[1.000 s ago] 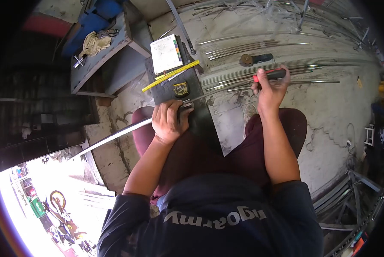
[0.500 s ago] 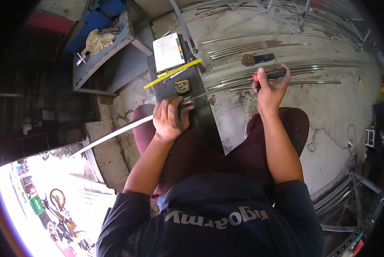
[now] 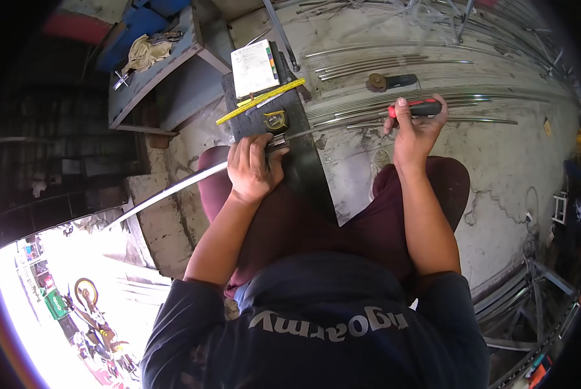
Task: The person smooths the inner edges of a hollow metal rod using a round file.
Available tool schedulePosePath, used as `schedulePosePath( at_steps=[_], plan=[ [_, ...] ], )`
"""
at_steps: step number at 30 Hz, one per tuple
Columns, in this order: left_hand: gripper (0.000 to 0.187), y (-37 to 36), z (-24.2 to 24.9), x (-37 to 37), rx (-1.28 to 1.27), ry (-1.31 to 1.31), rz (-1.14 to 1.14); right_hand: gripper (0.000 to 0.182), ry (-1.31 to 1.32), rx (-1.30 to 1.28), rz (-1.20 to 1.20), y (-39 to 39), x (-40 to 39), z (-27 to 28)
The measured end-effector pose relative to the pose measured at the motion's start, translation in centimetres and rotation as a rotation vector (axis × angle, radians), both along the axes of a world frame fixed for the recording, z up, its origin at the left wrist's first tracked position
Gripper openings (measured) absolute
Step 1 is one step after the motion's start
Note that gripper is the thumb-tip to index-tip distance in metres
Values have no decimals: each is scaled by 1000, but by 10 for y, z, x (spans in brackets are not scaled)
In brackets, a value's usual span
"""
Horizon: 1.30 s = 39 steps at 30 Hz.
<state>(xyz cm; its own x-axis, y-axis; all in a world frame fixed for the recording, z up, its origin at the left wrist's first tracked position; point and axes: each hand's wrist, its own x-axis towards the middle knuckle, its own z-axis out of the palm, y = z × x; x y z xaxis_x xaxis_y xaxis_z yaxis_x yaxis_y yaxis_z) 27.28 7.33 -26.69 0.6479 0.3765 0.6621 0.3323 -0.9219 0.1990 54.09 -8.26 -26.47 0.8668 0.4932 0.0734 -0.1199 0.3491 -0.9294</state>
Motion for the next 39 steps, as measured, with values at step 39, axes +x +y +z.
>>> schedulePosePath(
  at_steps=[39],
  plan=[
    [39,2,0,-3,52,24,58,77,-56,14,20,31,-16,1]
  ],
)
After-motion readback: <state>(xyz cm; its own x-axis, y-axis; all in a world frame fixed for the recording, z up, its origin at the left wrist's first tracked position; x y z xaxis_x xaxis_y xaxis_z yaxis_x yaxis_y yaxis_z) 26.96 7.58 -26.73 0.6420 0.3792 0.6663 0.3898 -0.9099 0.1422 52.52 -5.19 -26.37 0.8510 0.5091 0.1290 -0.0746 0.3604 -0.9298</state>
